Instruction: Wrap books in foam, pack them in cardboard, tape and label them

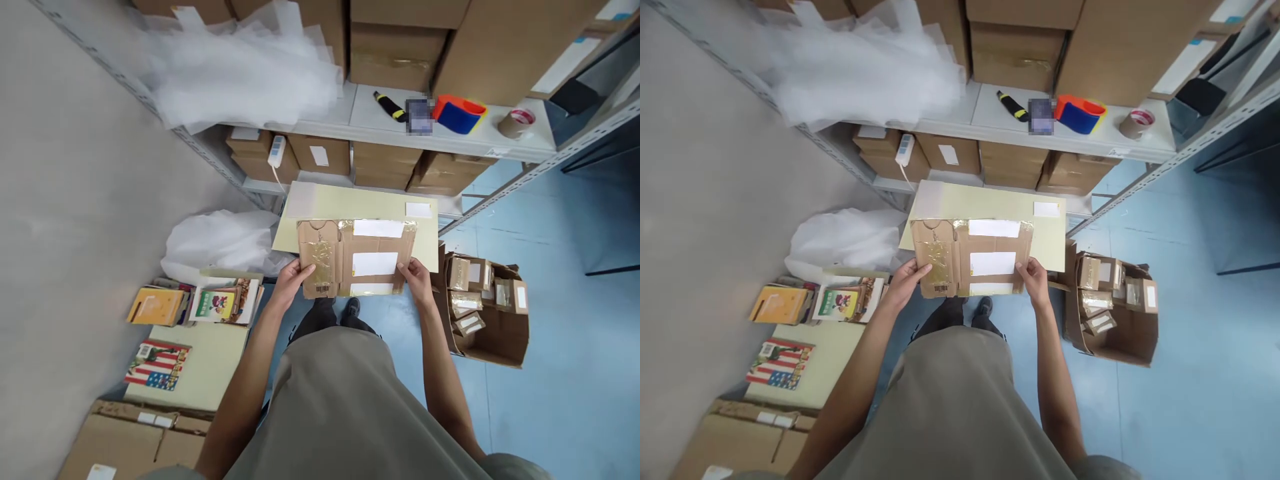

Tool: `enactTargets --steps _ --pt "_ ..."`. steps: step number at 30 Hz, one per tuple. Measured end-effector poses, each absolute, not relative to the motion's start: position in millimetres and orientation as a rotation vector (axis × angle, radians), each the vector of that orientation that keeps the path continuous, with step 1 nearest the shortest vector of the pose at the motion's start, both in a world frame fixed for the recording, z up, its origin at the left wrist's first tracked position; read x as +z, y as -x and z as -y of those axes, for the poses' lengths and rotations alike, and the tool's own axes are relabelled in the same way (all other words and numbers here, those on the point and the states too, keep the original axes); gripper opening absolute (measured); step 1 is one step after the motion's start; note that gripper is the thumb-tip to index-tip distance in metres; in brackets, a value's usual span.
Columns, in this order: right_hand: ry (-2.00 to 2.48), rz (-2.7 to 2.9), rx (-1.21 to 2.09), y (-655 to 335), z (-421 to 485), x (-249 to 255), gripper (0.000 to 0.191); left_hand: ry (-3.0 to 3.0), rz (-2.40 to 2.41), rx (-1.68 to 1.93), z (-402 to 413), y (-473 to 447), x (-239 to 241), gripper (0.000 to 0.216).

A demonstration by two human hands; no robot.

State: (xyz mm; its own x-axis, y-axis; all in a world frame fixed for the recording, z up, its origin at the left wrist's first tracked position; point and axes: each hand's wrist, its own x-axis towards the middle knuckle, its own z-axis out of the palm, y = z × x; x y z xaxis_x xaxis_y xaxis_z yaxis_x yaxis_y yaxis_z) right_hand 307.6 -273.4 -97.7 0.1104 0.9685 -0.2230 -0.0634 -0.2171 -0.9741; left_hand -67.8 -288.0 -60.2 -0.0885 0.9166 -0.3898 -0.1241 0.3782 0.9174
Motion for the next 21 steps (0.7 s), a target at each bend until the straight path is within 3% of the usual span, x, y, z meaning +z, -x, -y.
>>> enactTargets --steps 10,21 --pt "1.470 1.062 1.212 -339 269 -123 0.054 -1.010 -1.433 0.932 236 37 -62 0.079" --pt "1.596 1.124 1.061 -343 222 -112 0.046 -1.112 -1.447 1.056 160 23 -96 0.050"
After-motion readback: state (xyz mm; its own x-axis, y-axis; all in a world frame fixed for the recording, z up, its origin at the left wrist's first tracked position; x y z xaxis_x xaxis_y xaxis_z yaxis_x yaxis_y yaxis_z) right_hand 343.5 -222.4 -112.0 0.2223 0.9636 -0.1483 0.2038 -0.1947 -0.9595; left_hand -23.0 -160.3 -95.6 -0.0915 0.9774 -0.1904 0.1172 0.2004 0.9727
